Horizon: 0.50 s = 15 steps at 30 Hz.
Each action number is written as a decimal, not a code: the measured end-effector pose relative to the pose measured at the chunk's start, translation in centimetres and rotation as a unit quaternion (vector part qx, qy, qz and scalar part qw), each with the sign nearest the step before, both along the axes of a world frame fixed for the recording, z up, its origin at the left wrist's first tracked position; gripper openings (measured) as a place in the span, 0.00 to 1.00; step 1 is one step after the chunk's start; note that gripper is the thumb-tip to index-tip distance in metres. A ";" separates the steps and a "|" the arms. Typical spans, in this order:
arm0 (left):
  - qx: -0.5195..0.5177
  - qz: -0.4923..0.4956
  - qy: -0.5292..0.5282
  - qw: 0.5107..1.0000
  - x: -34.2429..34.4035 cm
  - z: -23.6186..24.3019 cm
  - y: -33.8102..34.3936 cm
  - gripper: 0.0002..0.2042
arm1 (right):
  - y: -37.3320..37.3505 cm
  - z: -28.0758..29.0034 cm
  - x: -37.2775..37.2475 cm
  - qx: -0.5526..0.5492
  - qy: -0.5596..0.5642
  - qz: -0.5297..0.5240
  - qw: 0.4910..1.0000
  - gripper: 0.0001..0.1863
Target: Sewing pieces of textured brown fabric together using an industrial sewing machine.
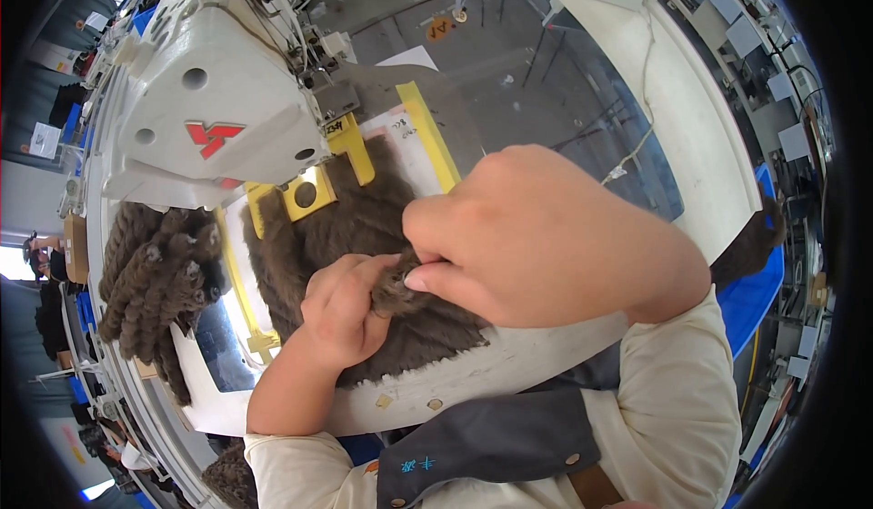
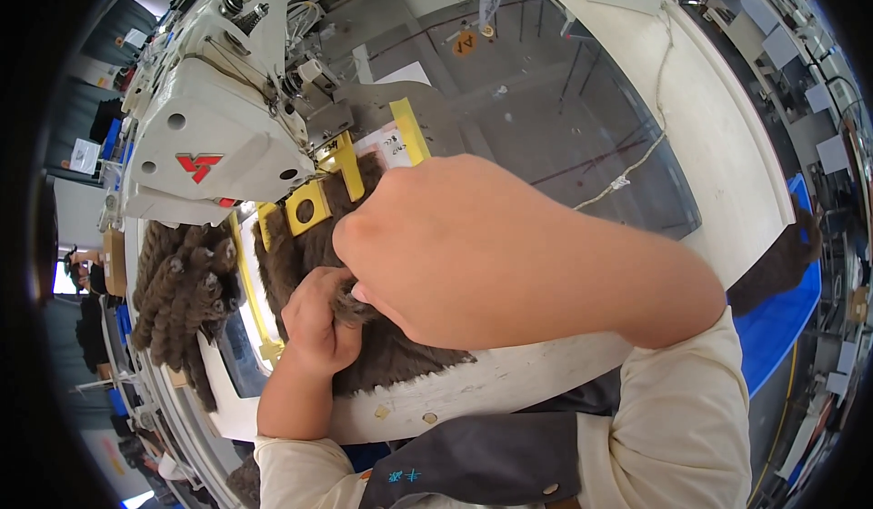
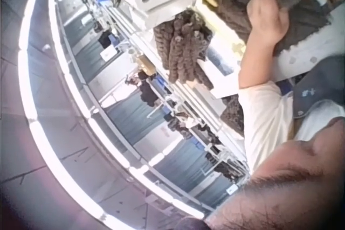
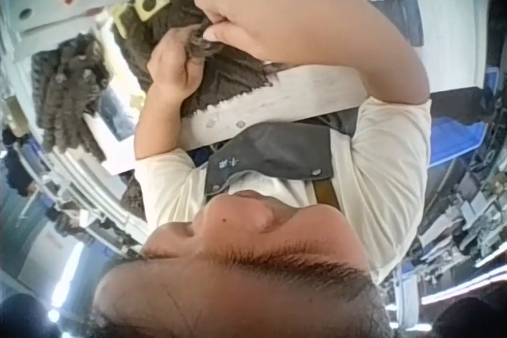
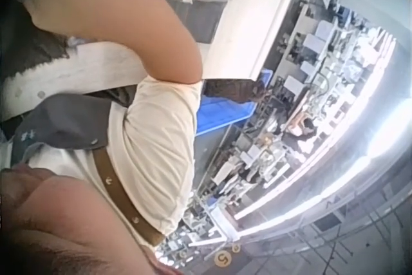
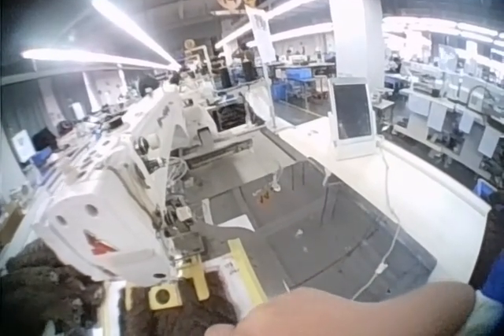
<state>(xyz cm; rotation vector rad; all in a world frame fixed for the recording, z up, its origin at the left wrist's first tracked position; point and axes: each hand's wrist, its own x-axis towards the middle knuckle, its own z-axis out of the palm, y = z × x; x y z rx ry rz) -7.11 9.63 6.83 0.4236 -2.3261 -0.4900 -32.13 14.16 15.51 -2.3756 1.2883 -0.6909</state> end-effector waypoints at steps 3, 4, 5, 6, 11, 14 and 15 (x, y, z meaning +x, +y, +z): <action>-0.016 0.012 0.007 1.000 0.0 0.0 -0.1 0.17 | 0.1 1.1 -0.8 -0.003 -0.026 -0.008 1.000 0.13; -0.010 0.016 0.005 1.000 0.1 0.0 -0.2 0.17 | 0.2 1.4 -1.0 0.005 -0.042 -0.025 0.999 0.13; -0.005 0.020 0.002 1.000 0.1 0.1 -0.1 0.17 | 0.4 1.9 -1.2 -0.015 -0.065 -0.014 0.998 0.13; -0.005 0.022 0.003 1.000 0.2 0.1 -0.1 0.17 | 0.6 2.2 -1.4 0.019 -0.055 -0.016 0.998 0.13; -0.003 0.014 0.010 1.000 0.1 0.0 -0.2 0.16 | 0.3 1.3 -0.7 0.010 -0.063 -0.009 0.998 0.13; -0.011 0.015 0.012 1.000 0.1 -0.1 -0.2 0.16 | 0.1 0.7 -0.7 0.012 -0.054 -0.004 0.998 0.13; -0.011 0.016 0.012 1.000 0.1 0.0 -0.2 0.16 | 0.2 0.6 -0.6 0.016 -0.052 -0.003 0.998 0.13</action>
